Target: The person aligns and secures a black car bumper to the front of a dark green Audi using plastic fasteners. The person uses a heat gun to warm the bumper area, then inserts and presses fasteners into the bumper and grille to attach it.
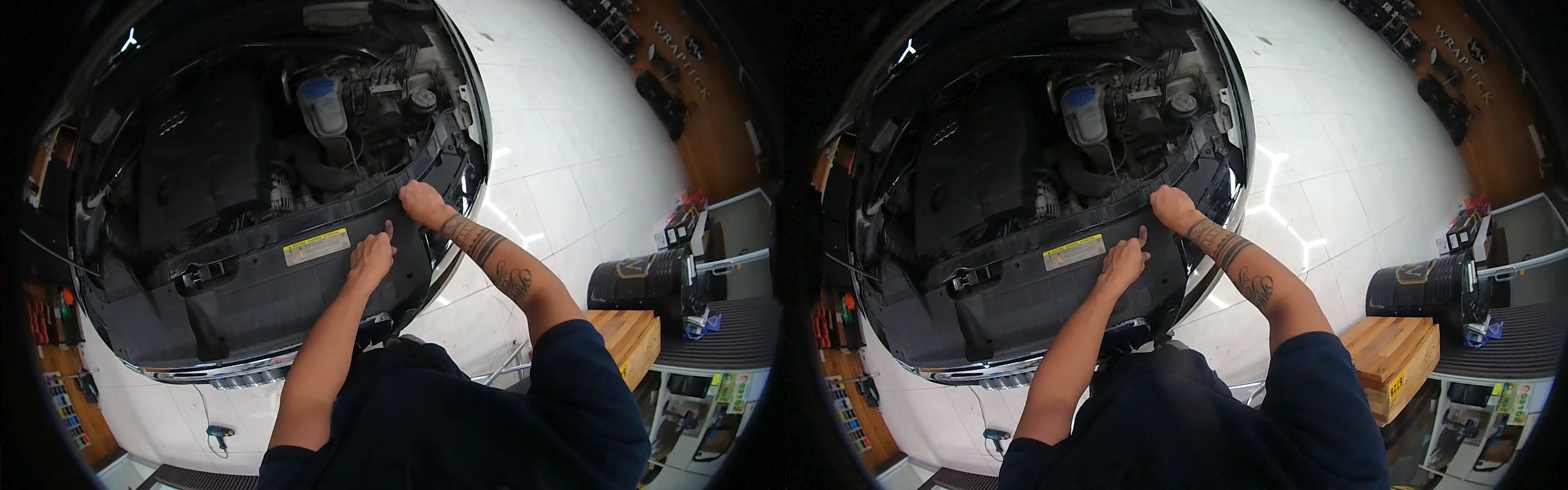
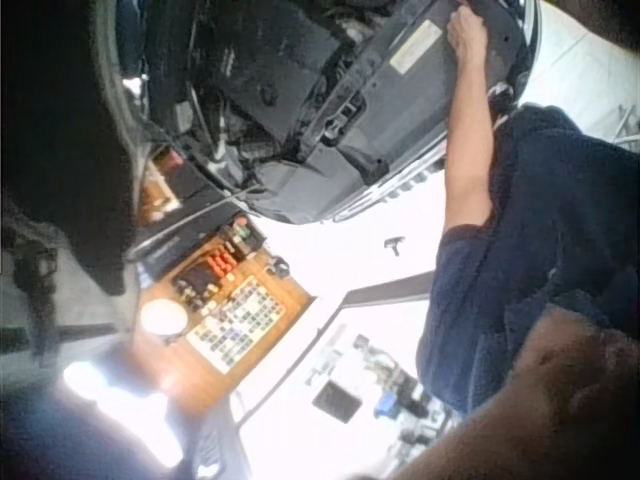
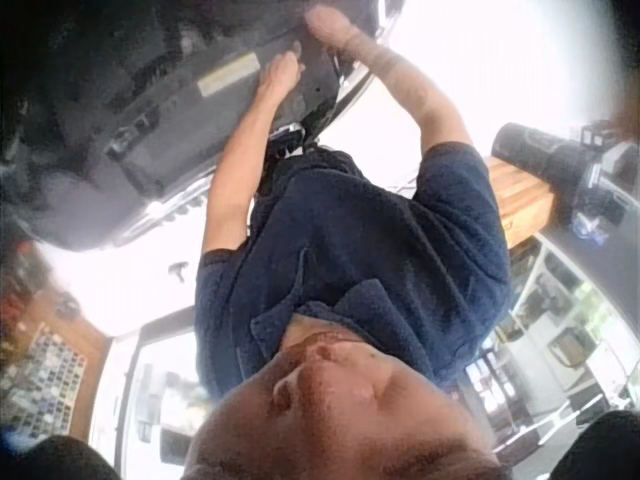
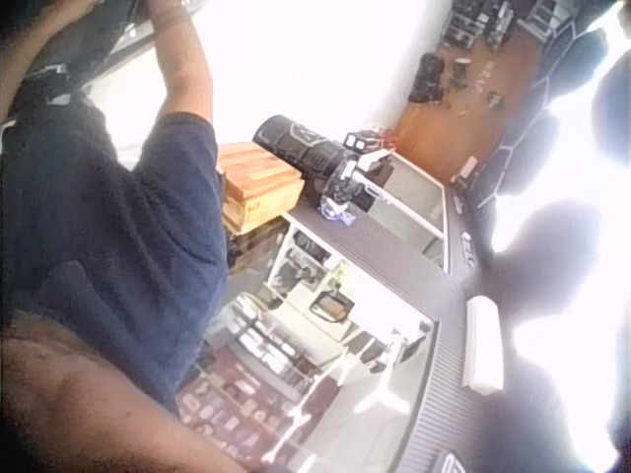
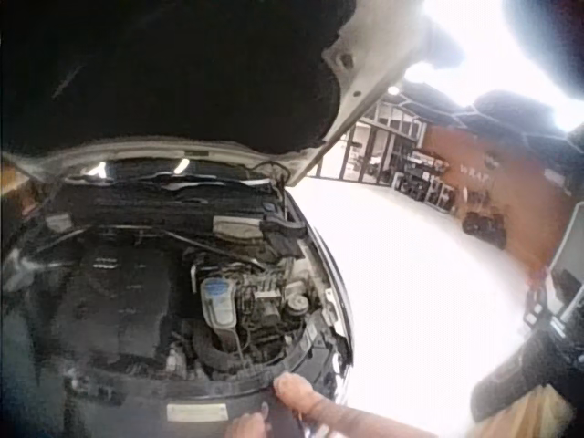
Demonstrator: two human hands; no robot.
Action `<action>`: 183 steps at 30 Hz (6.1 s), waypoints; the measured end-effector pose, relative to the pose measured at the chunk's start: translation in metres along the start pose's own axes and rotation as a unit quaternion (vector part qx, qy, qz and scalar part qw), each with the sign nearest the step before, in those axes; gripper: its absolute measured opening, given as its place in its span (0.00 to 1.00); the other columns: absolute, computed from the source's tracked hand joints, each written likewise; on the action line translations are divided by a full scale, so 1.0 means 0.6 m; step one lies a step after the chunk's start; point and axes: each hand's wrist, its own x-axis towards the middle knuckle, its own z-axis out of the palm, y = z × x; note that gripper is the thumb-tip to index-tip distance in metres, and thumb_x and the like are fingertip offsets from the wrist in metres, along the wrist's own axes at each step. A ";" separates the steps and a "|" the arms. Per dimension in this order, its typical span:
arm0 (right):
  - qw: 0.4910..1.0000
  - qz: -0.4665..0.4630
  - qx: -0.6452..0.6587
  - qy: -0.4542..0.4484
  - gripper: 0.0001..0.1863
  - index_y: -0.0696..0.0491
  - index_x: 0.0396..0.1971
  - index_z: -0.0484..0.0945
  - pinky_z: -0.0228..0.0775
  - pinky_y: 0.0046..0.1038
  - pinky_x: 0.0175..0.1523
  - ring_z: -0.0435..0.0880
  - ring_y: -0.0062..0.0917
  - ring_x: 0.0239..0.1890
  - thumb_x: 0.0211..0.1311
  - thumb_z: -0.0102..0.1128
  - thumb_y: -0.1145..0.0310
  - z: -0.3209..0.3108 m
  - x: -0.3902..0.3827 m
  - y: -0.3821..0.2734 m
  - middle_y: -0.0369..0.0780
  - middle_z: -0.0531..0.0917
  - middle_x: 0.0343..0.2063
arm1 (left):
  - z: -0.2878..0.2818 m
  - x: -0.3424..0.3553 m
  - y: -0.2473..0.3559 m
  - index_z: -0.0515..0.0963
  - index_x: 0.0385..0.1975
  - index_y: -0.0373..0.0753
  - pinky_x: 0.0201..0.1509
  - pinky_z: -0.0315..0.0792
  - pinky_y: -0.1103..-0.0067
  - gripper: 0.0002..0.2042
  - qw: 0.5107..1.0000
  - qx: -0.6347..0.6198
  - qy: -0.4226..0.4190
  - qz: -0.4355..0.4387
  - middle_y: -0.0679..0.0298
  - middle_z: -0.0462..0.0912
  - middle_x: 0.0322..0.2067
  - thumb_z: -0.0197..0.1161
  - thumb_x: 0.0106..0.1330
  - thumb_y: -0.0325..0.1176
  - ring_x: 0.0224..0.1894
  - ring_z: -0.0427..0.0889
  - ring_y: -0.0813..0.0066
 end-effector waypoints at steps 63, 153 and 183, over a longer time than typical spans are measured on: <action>0.837 -0.064 0.502 0.206 0.15 0.59 0.40 0.77 0.75 0.24 0.38 0.81 0.30 0.33 0.49 0.63 0.83 -0.048 -0.191 -0.418 0.42 0.79 0.35 | -0.035 -0.276 -0.088 0.53 0.69 0.32 0.75 0.46 0.63 0.36 0.267 -0.947 0.060 0.167 0.49 0.53 0.70 0.33 0.73 0.58 0.73 0.49 0.55; 0.985 -0.081 0.146 0.041 0.13 0.60 0.29 0.81 0.77 0.44 0.45 0.84 0.46 0.39 0.61 0.51 0.67 0.096 0.199 -0.495 0.50 0.82 0.37 | 0.011 -0.633 -0.191 0.73 0.51 0.30 0.37 0.80 0.79 0.17 0.311 -0.862 0.399 -0.022 0.56 0.80 0.37 0.55 0.65 0.32 0.35 0.81 0.67; 0.990 -0.042 0.077 -0.114 0.18 0.56 0.44 0.80 0.76 0.36 0.53 0.82 0.39 0.50 0.54 0.65 0.63 0.009 0.232 -0.502 0.45 0.83 0.45 | 0.041 -0.666 -0.140 0.72 0.50 0.28 0.37 0.80 0.77 0.16 0.300 -0.839 0.454 0.016 0.55 0.81 0.38 0.54 0.66 0.31 0.37 0.81 0.65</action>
